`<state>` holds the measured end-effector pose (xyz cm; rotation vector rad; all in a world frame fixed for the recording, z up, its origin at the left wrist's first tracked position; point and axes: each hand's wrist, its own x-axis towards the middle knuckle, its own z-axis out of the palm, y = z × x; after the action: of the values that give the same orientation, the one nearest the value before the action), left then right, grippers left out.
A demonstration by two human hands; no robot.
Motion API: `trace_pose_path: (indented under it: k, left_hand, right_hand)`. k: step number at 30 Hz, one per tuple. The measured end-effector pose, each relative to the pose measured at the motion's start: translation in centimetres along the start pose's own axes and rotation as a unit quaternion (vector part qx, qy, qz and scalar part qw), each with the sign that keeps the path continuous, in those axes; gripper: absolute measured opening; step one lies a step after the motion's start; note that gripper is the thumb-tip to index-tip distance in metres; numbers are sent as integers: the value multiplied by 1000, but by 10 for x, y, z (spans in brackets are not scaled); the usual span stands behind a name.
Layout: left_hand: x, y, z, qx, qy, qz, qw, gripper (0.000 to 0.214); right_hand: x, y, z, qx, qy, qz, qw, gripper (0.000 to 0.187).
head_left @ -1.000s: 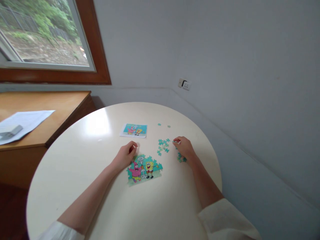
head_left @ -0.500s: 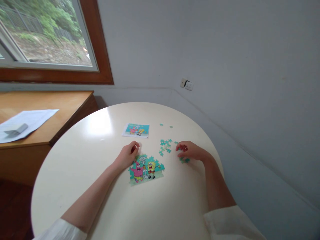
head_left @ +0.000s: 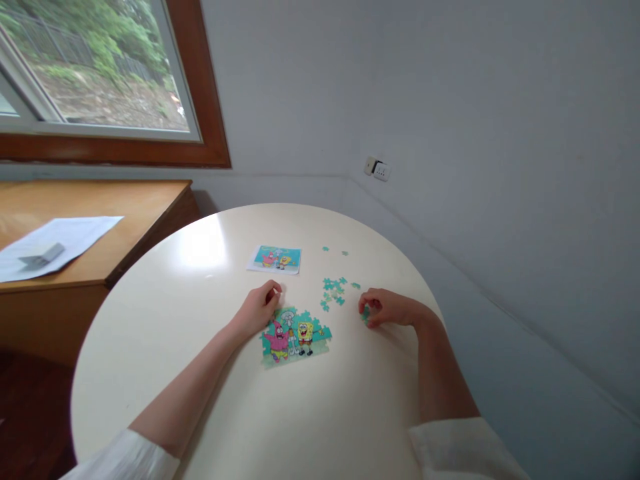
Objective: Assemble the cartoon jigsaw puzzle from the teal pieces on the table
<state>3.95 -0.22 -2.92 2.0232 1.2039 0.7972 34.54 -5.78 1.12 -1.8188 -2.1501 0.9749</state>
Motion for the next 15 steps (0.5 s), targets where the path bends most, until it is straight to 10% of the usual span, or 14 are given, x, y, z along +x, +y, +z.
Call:
trace_pose_path:
  k: [15]
  left_hand:
    - [0, 1, 0, 10, -2, 8, 1000, 15]
  right_hand:
    - [4, -15, 5, 89, -49, -26, 994, 11]
